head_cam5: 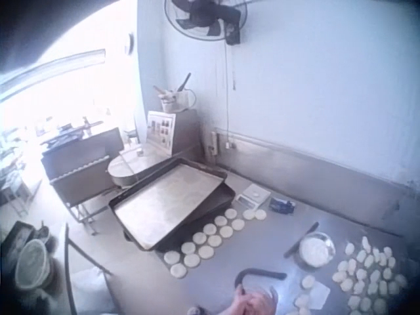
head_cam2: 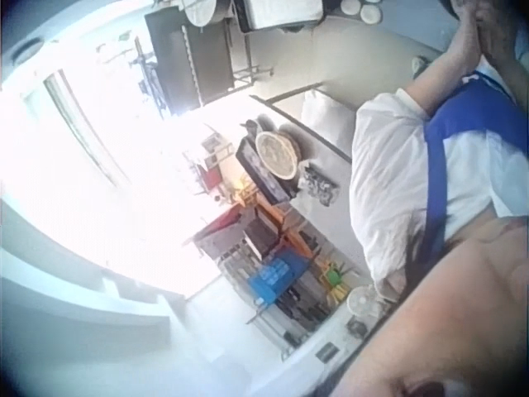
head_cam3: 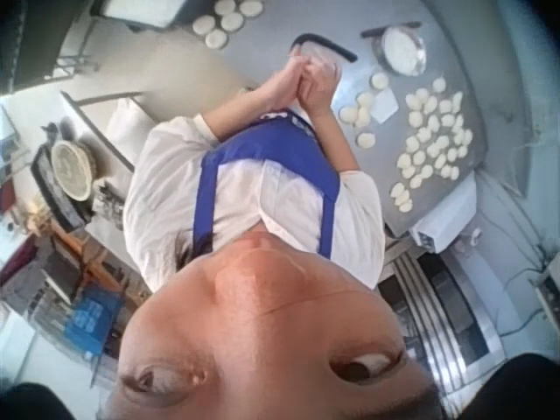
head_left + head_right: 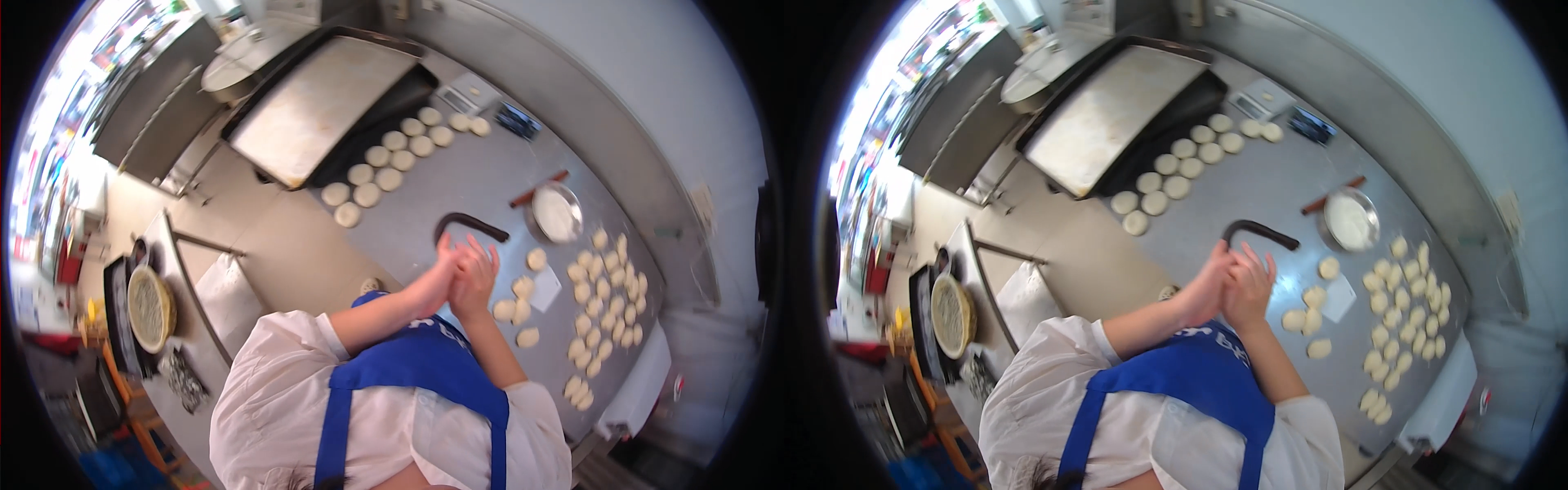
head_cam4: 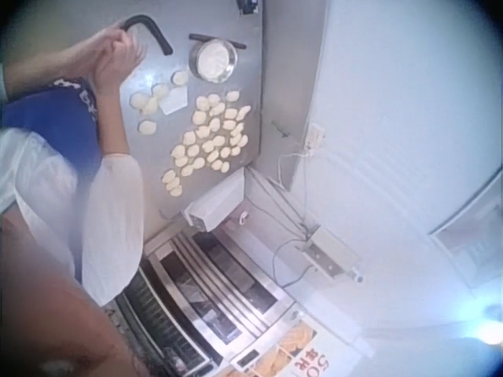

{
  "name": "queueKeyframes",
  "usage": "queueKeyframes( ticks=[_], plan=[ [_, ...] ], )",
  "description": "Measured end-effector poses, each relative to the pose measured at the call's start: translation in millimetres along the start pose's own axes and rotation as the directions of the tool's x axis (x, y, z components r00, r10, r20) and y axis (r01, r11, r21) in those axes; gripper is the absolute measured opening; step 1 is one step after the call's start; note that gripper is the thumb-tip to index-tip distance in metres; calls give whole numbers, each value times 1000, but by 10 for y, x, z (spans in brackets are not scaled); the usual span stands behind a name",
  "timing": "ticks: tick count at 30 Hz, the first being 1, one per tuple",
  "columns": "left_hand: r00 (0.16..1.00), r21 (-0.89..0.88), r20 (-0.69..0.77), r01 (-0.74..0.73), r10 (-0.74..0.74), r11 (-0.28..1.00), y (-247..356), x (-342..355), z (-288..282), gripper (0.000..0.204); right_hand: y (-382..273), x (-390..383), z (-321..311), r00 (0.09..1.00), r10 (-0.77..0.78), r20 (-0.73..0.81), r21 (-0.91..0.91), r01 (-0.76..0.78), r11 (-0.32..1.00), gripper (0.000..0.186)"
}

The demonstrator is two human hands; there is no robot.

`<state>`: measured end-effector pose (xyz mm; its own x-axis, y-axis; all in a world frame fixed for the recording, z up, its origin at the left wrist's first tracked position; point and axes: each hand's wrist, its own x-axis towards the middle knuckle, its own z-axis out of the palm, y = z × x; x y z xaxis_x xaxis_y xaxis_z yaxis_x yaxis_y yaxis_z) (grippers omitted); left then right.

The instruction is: The person picks up individual pieces of raw dough from a table, shapes each one into a ball by hand, and places them onto a large metal tray.

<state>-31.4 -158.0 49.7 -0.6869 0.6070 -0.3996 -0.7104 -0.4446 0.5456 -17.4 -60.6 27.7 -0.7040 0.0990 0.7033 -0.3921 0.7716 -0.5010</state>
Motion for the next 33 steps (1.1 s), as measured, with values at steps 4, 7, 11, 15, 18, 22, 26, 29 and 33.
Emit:
queueKeyframes(
  ticks=[4, 7, 11, 15, 18, 22, 26, 29, 33],
  plan=[
    [997, 159, 26, -74, 71, 984, -133, -11, 74, 73, 512, -278, 32, 965, 111, 237, 293, -180, 939, 30],
    [967, 316, 106, -252, 230, 915, -161, 99, -126, 65, 474, -159, 101, 861, 430, 272, 619, -499, 606, 41],
    [940, 457, -8, -299, 340, 838, -129, 72, -219, 49, 253, -43, 149, 821, 387, 420, 573, -571, 588, 50],
    [979, -38, -154, -144, 136, 989, -167, 57, -161, 49, 168, 16, 151, 782, 317, 536, 521, -602, 605, 49],
    [937, -17, -278, -227, 213, 974, -192, 107, -115, 55, 93, -7, 151, 958, 34, 286, 137, -76, 988, 37],
    [944, -172, -329, -61, 1, 983, -47, 123, 9, 66, 152, 18, 9, 921, 26, 390, 214, -118, 970, 54],
    [993, -126, -105, 39, -53, 991, -365, 310, -342, 64, 385, -40, 21, 629, 493, 601, 347, -761, 549, 49],
    [957, 44, -290, -14, 26, 999, -388, 131, -23, 66, 347, -117, 55, 723, 489, 489, -39, -542, 840, 38],
    [996, 454, -49, -41, 71, 890, -306, 215, -189, 60, 542, -337, 115, 748, 460, 479, -79, -485, 871, 43]
  ],
)
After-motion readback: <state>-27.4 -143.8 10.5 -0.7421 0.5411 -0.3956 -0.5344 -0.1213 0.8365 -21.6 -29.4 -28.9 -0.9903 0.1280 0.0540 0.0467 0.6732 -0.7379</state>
